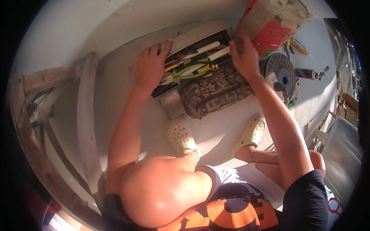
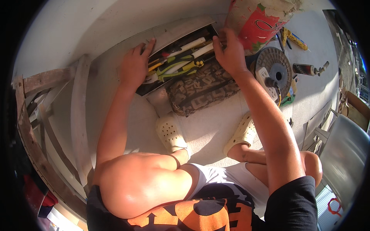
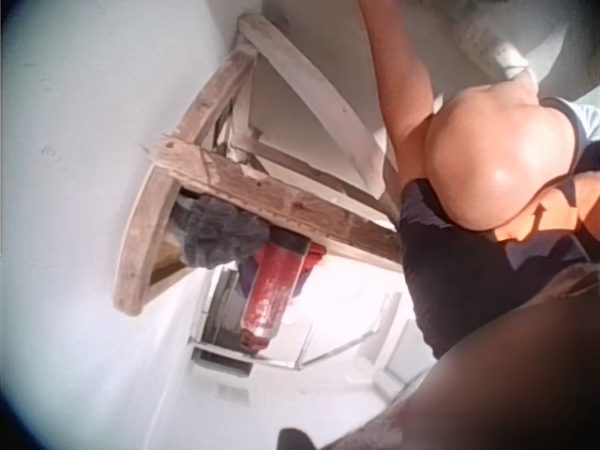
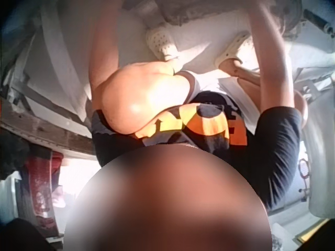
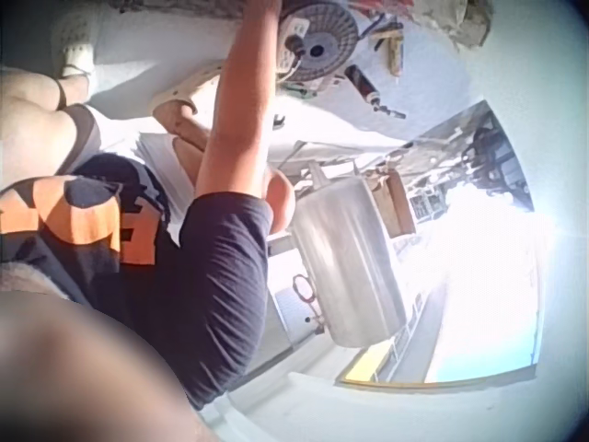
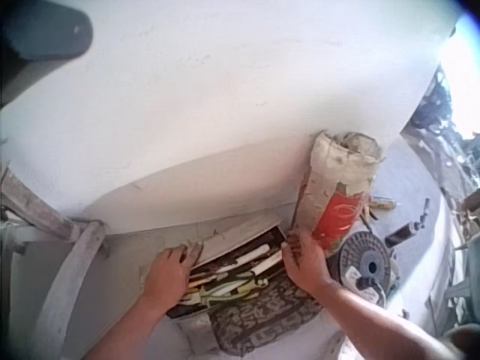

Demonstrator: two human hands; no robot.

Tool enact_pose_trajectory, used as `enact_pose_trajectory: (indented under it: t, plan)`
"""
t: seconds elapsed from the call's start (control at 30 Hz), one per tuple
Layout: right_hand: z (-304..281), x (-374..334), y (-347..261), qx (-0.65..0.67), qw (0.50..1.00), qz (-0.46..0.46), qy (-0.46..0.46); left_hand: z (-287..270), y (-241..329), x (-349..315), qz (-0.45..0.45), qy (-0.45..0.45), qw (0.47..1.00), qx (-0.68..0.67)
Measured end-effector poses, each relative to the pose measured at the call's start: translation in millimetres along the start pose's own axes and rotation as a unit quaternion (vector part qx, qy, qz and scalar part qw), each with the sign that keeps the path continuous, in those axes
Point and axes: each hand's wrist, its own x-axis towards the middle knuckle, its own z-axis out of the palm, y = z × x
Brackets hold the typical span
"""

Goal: The person organizes various tools and supplies on the floor, including a paintbrush, spray can, pliers, and a caulking gun. They place items into a metal tray and a plastic toolbox, then close both containers.

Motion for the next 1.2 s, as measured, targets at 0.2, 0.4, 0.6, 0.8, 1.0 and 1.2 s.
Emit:
enact_pose_trajectory:
  t: [0.2,0.4,0.6,0.8,1.0,1.2]
  plan:
    - [-17.3,-67.7,-1.1,-0.390,0.899,0.017,-0.199,15.4,18.0,-15.5,0.007,0.055,0.996,-0.071]
    - [-48.7,-67.7,-33.8,-0.454,0.802,0.114,-0.371,18.7,17.3,-5.8,-0.022,0.052,0.996,-0.068]
    - [-99.3,-135.7,-105.4,-0.393,0.795,0.129,-0.443,27.2,12.7,-9.3,-0.009,0.079,0.994,-0.075]
    - [-118.6,-240.0,-127.1,-0.259,0.721,0.227,-0.602,26.7,13.5,-3.6,-0.017,0.087,0.990,-0.109]
    - [-79.6,-189.4,-30.4,-0.349,0.832,0.085,-0.423,12.4,19.7,10.4,-0.043,0.023,0.980,-0.194]
    - [27.3,-118.8,35.4,-0.414,0.827,-0.280,-0.256,1.7,37.0,14.4,0.007,0.018,0.988,-0.151]
